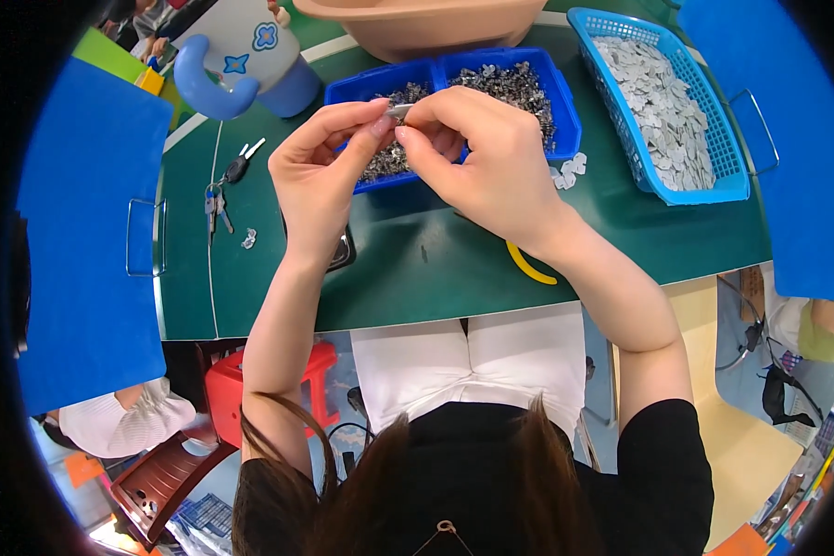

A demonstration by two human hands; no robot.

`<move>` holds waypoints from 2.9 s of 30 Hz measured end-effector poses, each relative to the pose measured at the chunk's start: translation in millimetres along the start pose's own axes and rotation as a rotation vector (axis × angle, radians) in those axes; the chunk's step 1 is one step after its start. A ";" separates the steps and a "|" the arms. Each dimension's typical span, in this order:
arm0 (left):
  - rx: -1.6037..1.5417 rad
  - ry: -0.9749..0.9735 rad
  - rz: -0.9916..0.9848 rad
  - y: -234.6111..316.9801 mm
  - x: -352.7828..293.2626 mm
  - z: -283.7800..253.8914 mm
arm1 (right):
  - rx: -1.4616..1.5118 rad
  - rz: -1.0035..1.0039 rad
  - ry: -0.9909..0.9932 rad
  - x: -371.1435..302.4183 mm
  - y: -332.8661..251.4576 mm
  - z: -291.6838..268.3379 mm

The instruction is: The person is using pliers to assemble small metal and plastic components into larger pieces.

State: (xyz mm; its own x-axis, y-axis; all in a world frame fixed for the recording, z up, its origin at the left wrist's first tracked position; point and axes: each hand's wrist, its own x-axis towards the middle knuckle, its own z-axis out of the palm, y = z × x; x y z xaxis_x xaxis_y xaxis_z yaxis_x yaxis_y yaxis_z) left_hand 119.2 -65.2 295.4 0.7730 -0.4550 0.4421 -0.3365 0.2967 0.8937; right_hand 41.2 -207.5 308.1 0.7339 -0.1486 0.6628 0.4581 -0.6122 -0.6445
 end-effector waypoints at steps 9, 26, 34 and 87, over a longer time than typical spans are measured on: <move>0.169 -0.055 0.145 -3.3 -0.4 -0.9 | -0.018 0.033 -0.016 -0.6 1.3 -0.9; 0.180 -0.088 0.144 -9.0 1.0 6.0 | -0.142 -0.037 -0.059 -0.8 11.6 -4.2; 0.173 -0.127 0.198 -15.7 4.8 -4.3 | -0.060 0.004 -0.078 2.7 7.6 -7.2; -0.331 -0.101 -0.077 1.0 -5.3 -0.9 | 0.314 0.083 -0.064 -4.0 -4.0 -10.0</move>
State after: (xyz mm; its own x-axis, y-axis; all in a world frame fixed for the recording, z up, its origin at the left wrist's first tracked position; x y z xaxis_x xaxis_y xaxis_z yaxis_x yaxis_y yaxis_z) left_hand 115.2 -61.8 293.9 0.7269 -0.5622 0.3943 -0.0737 0.5070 0.8588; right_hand 31.4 -212.2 311.8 0.8007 -0.1329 0.5841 0.5203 -0.3292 -0.7880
